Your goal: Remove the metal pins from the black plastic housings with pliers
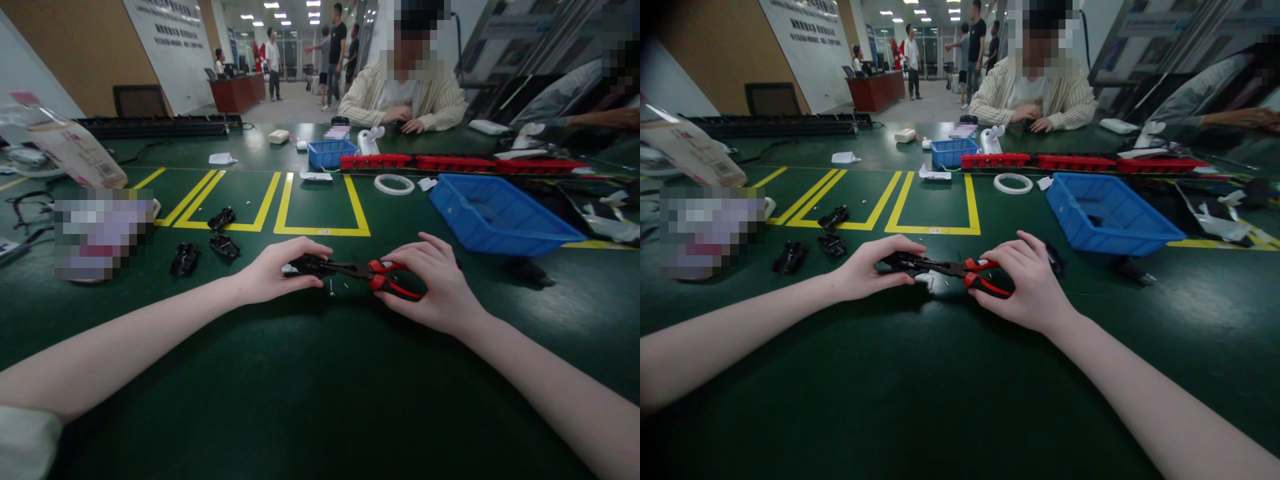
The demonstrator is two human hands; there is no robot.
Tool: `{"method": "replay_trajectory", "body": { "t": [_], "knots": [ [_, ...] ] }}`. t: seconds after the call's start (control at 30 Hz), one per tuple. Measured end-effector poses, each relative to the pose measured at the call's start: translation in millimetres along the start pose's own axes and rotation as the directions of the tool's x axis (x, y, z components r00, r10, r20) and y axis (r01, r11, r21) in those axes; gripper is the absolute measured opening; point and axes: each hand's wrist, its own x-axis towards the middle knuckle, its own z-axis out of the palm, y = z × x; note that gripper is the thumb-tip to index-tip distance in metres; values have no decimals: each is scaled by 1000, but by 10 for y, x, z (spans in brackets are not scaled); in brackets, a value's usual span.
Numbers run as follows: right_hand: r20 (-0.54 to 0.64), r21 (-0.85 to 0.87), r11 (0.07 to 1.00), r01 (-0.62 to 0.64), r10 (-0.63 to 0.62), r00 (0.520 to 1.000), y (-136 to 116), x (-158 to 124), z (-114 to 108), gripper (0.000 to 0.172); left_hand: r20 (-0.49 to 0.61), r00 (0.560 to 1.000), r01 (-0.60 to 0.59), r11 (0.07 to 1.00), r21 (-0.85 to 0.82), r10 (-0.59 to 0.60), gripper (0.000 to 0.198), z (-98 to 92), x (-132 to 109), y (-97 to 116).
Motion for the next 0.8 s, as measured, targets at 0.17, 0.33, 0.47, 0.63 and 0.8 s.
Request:
{"method": "replay_trajectory", "body": {
  "t": [0.17,0.33,0.47,0.63,0.8],
  "knots": [
    [39,60,997,-47,44,998,-5,4,7,32,-2,998,-69,997,17,70,32,-4,11,1],
    [69,106,992,-69,62,996,-7,10,6,29,2,997,-73,997,17,73,36,-8,2,-6],
    [66,100,993,-65,59,996,2,16,9,30,10,997,-76,997,9,76,34,-12,1,-15],
    [66,91,995,-47,41,997,10,15,13,31,17,998,-66,998,-2,66,33,-13,1,-17],
    [36,72,997,-27,24,999,12,9,12,33,6,997,-77,997,-8,78,33,-13,0,-23]
  ]
}}
